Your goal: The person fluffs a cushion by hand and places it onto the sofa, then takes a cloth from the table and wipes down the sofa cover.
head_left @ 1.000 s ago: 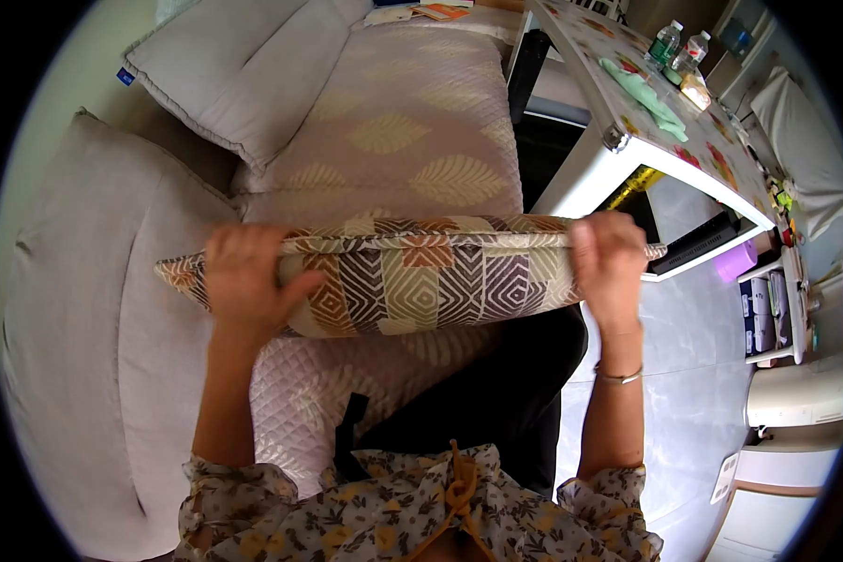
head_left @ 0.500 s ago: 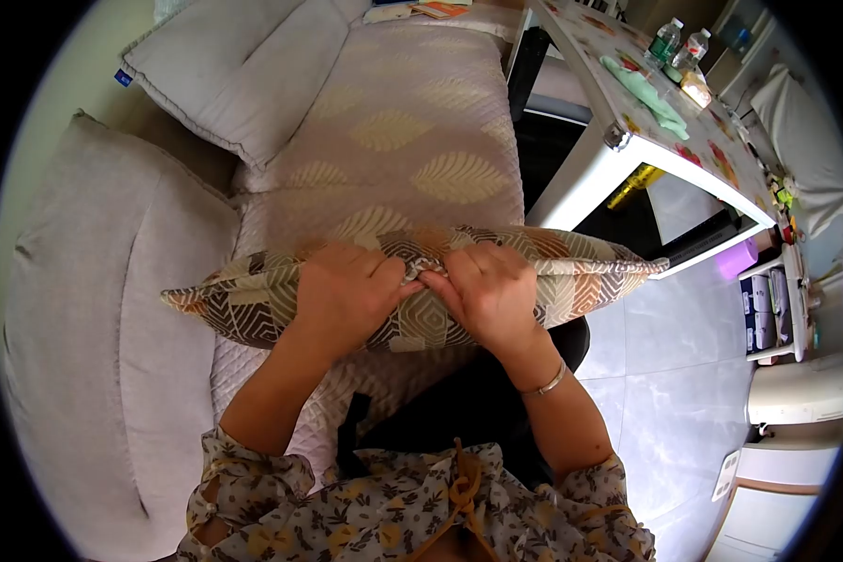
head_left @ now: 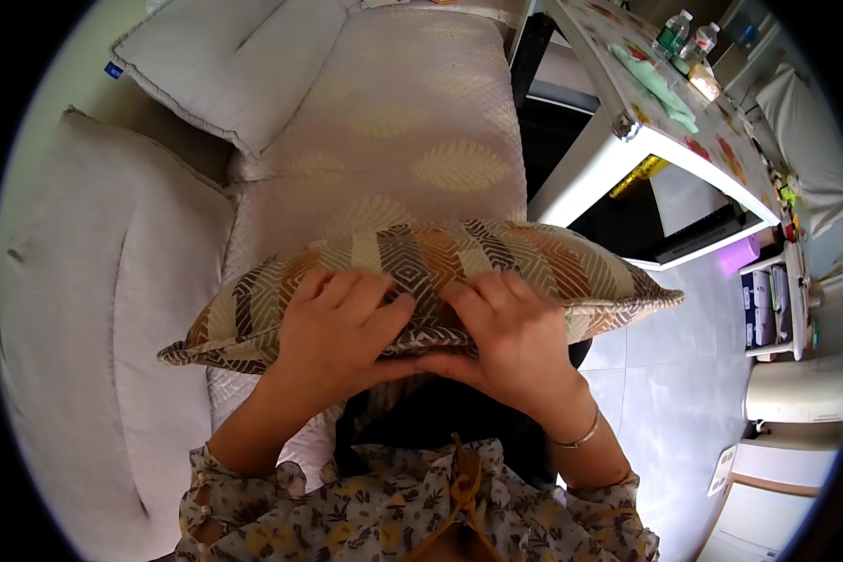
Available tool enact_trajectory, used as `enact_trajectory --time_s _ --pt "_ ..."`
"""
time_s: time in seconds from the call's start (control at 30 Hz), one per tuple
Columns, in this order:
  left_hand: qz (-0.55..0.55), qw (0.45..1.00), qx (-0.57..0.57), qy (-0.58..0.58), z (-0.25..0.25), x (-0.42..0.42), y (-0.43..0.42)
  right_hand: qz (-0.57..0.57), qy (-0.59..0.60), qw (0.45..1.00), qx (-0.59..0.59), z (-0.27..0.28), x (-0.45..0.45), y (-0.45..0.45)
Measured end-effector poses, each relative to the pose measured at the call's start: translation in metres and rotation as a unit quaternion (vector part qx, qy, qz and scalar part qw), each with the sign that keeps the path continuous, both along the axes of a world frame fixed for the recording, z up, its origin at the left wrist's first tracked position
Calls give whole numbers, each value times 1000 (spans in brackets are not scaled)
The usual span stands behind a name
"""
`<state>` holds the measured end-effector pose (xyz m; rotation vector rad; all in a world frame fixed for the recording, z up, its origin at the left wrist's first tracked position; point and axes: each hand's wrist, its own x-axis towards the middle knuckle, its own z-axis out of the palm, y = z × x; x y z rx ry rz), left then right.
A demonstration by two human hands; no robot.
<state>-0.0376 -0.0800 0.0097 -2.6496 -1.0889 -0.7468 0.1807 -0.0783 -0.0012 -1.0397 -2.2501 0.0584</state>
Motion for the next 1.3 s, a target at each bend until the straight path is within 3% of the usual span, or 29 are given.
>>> enact_trajectory --time_s 0.1,0.17,0.23,0.4,0.6,0.67,0.8,0.9,0.93,0.97,1.0,1.03,1.1,1.17,1.23,1.3 --pt "34 999 26 10 2 5 7 -25 -27 998 46 -3 7 13" --pt "38 999 -39 -1 -8 3 13 -35 -40 996 71 -10 9 22" --pt "39 997 -56 31 -20 1 21 -41 -88 995 -15 -18 10 28" --pt "21 993 -45 104 -21 0 35 -52 -59 997 25 -32 6 40" --pt "-4 1000 18 -4 9 -25 16 -54 -25 994 93 -9 31 35" --pt "114 993 3 30 17 -58 3 -85 -22 990 107 -10 59 38" --pt "188 979 61 44 13 -114 -11 -212 -19 977 25 -9 127 41" --pt "218 974 -33 55 20 -117 -24 -303 38 947 -100 -15 175 37" --pt "220 968 -115 29 21 -114 -26 -305 36 947 -98 -20 193 35" --pt "218 956 -195 5 23 -112 -27 -277 171 919 -221 -31 209 36" --pt "215 957 -195 5 26 -111 -28 -239 302 860 -336 -43 219 35" --pt "225 942 -248 16 28 -111 -30 -241 304 858 -335 -56 224 33" --pt "229 926 -298 30 30 -113 -27 -88 486 723 -483 -71 226 27" --pt "203 886 -414 44 25 -119 -25 -99 519 701 -479 -72 220 17" --pt "186 877 -441 41 15 -125 -23 -75 531 723 -436 -77 222 15" --pt "176 864 -470 41 -1 -142 -21 -75 546 712 -435 -77 222 13"
